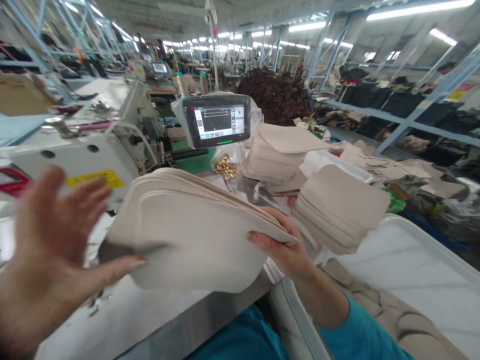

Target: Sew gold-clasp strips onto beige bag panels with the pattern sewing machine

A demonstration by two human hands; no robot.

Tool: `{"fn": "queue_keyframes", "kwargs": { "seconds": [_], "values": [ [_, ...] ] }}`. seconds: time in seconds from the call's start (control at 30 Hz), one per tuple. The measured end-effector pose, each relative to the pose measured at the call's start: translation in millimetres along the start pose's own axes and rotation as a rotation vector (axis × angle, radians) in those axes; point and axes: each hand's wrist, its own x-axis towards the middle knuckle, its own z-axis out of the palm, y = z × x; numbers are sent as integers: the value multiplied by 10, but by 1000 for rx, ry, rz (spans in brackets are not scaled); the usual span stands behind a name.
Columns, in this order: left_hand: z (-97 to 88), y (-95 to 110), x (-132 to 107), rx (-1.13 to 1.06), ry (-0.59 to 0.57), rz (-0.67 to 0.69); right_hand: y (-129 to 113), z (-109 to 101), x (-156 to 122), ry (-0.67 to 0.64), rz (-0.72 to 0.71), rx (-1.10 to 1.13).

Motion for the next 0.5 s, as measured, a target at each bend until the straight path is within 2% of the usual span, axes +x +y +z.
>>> {"fn": "queue_keyframes", "kwargs": {
  "seconds": [0.03, 0.1, 0.2, 0.27, 0.33, 0.37, 0.43, 0.47, 0.5],
  "values": [
    [53, -157, -75, -74, -11, -67, 88, 35, -77, 46, -2, 2],
    [206, -428, -248, -162, -171, -310, 231, 156, -208, 63, -5, -65],
    [436, -630, -508, -318, -269, -640, 373, 277, -357, 28, 49, -201],
    [515, -643, -628, -427, -280, -778, 429, 143, -444, 11, 82, -251],
    [519, -617, -677, -475, -282, -872, 473, -234, -523, 119, 26, -287],
    [502, -603, -676, -479, -281, -905, 498, -499, -554, 337, -31, -298],
    [459, -588, -638, -475, -280, -947, 569, -1088, -585, 967, -134, -456],
    [444, -586, -610, -474, -285, -958, 619, -1367, -580, 1109, -50, -556],
    [435, -586, -582, -473, -292, -962, 680, -1608, -561, 1130, 33, -567]
  ]
}}
